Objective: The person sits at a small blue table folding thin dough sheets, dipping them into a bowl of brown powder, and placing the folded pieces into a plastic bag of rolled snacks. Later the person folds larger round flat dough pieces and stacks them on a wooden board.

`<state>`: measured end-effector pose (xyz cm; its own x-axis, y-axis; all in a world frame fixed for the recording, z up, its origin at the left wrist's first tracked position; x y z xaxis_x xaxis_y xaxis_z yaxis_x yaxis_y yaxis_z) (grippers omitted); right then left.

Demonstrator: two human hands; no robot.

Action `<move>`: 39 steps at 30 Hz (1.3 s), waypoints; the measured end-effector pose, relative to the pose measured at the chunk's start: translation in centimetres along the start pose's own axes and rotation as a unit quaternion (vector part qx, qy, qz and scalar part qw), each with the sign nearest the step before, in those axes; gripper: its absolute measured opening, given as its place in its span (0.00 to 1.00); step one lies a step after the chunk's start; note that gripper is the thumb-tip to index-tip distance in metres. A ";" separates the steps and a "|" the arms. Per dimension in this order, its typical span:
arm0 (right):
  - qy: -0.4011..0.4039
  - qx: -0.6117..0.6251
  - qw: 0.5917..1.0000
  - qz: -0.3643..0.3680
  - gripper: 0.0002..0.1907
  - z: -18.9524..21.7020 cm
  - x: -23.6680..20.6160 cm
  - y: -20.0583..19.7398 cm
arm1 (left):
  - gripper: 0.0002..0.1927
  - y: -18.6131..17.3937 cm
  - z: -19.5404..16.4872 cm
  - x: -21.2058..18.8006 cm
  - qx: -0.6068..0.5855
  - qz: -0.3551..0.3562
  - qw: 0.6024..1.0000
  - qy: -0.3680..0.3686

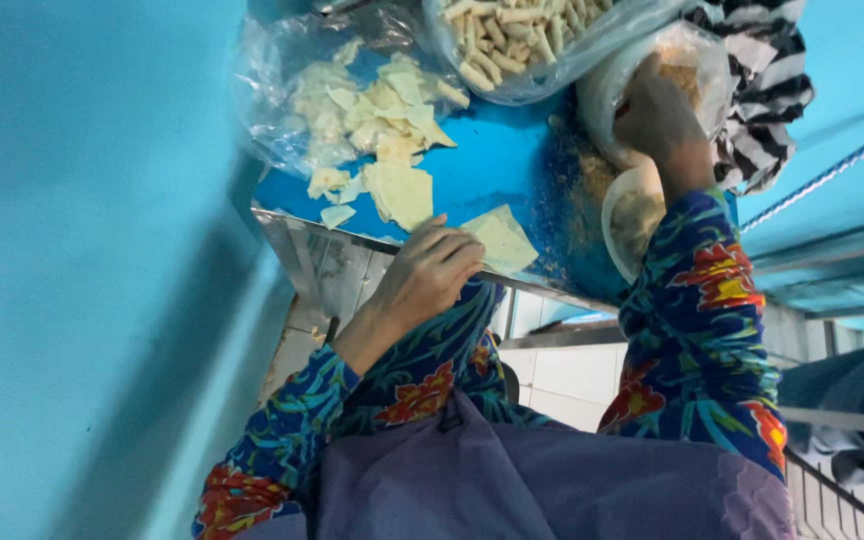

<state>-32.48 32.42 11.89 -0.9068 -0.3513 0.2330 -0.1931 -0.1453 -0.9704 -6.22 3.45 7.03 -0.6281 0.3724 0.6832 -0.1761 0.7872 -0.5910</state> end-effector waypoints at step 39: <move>-0.242 0.054 0.962 -0.111 0.20 25.3 -20.6 -3.7 | 0.12 -1.9 -3.7 -1.0 0.230 -0.074 0.970 0.009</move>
<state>-3.60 16.85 12.33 -0.5612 -0.6864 0.4624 -0.2983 -0.3534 -0.8866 -2.45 3.44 9.05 -0.5570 0.2842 0.7803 -0.5853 0.5322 -0.6117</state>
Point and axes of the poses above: each hand's wrist, its own x-axis towards the middle knuckle, its own y-axis out of the palm, z = x × y, the point moved 10 cm from there along x, towards the middle knuckle, and after that the axes turned 2 degrees about z, right-handed, at the moved point
